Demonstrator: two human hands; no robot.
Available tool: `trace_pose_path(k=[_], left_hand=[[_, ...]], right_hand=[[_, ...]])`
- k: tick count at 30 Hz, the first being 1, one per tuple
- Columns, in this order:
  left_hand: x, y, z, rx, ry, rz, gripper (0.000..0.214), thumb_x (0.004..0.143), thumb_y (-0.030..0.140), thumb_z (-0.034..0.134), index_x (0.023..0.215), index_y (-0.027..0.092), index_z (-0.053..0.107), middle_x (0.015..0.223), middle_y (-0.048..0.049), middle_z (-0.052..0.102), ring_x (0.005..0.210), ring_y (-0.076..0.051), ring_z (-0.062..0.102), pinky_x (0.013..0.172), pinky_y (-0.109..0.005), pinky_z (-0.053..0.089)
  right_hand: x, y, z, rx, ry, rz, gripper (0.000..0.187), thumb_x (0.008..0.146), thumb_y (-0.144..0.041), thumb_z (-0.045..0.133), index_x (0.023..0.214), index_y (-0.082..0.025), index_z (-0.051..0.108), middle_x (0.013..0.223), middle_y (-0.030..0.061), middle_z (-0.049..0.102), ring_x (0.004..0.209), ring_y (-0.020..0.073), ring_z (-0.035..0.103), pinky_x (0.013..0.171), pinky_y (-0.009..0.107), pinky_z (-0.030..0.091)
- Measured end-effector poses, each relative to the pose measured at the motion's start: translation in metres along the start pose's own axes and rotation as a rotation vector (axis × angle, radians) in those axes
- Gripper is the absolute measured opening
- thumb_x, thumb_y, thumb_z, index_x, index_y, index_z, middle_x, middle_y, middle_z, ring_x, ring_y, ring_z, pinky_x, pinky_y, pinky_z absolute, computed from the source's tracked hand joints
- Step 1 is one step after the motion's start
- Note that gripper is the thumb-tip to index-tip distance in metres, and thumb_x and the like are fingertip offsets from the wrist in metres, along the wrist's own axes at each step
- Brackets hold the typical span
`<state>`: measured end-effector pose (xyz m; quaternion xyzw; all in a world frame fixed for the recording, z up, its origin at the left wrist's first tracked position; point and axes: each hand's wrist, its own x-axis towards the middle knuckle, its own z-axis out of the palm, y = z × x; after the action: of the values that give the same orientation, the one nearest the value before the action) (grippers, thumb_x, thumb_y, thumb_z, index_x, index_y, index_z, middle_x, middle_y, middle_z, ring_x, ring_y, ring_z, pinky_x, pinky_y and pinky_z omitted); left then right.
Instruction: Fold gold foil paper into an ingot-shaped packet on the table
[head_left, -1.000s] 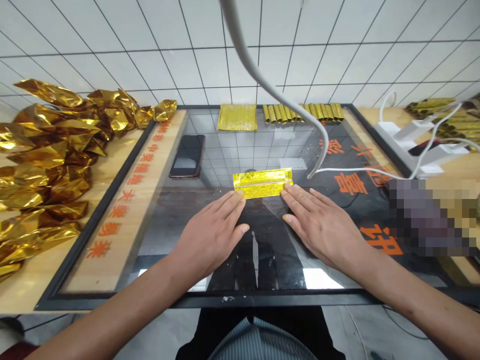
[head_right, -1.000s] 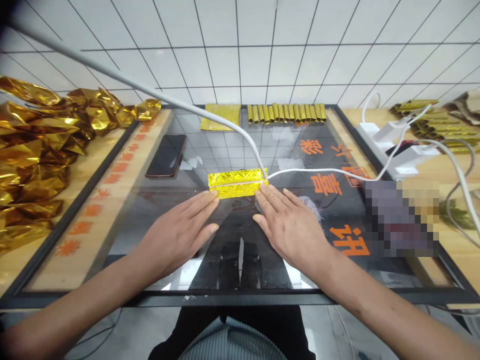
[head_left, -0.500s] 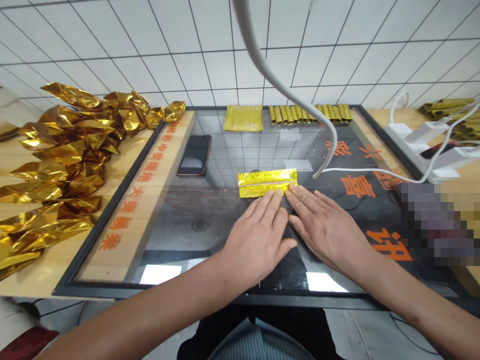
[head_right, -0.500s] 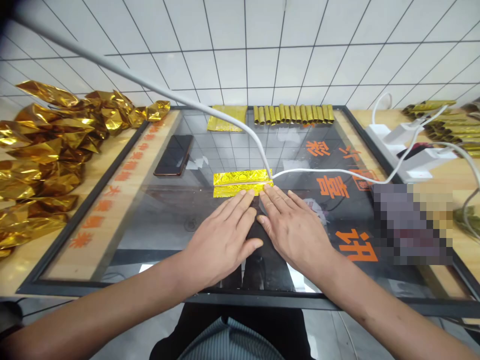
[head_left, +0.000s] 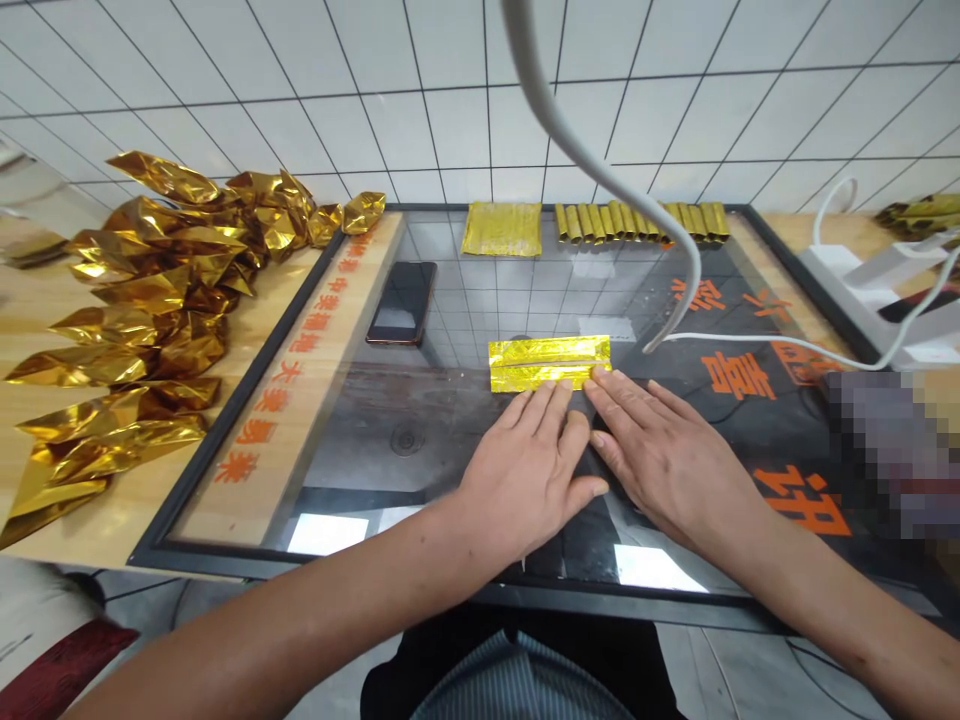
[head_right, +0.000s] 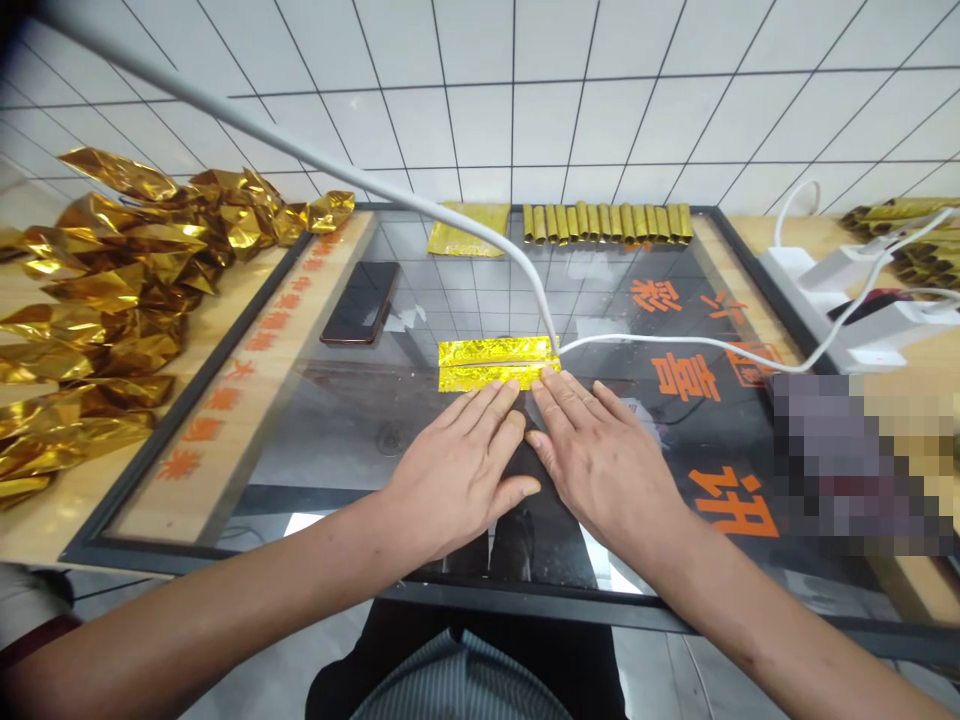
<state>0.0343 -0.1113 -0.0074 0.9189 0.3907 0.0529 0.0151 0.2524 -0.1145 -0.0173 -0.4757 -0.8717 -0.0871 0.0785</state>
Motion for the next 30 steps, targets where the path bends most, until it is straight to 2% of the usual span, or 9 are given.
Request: trace_pose_path(k=[8, 12, 18, 30], left_hand=[[-0.015, -0.017, -0.005, 0.007, 0.03, 0.005, 0.064, 0.111, 0.063, 0.045, 0.143, 0.009, 0.061, 0.17, -0.0235, 0.047, 0.16, -0.036, 0.045, 0.132, -0.05, 0.035], [-0.028, -0.028, -0.005, 0.02, 0.053, 0.001, 0.062, 0.111, 0.062, 0.046, 0.141, 0.009, 0.061, 0.168, -0.0244, 0.049, 0.158, -0.035, 0.047, 0.131, -0.05, 0.038], [-0.044, -0.04, -0.007, 0.068, 0.064, -0.012, 0.059, 0.112, 0.058, 0.046, 0.139, 0.008, 0.061, 0.166, -0.0258, 0.051, 0.157, -0.035, 0.05, 0.128, -0.051, 0.044], [-0.054, -0.044, -0.003, 0.076, 0.101, -0.04, 0.055, 0.112, 0.057, 0.047, 0.135, 0.009, 0.062, 0.165, -0.026, 0.052, 0.155, -0.036, 0.051, 0.125, -0.05, 0.049]], right_hand=[[0.0, -0.001, 0.0, 0.011, 0.012, 0.006, 0.055, 0.116, -0.037, 0.036, 0.158, -0.007, 0.055, 0.166, 0.0208, 0.052, 0.154, 0.0323, 0.053, 0.123, 0.059, 0.046], [0.0, -0.001, -0.001, 0.011, 0.009, 0.01, 0.054, 0.117, -0.037, 0.035, 0.16, -0.011, 0.054, 0.164, 0.0191, 0.055, 0.154, 0.031, 0.053, 0.124, 0.058, 0.045], [0.0, -0.001, -0.001, 0.018, -0.01, 0.021, 0.054, 0.116, -0.038, 0.039, 0.161, -0.012, 0.053, 0.167, 0.0187, 0.051, 0.155, 0.0313, 0.051, 0.125, 0.058, 0.043], [0.001, -0.004, -0.003, 0.003, -0.011, 0.03, 0.054, 0.117, -0.037, 0.034, 0.159, -0.009, 0.054, 0.168, 0.0181, 0.05, 0.154, 0.0301, 0.052, 0.125, 0.056, 0.044]])
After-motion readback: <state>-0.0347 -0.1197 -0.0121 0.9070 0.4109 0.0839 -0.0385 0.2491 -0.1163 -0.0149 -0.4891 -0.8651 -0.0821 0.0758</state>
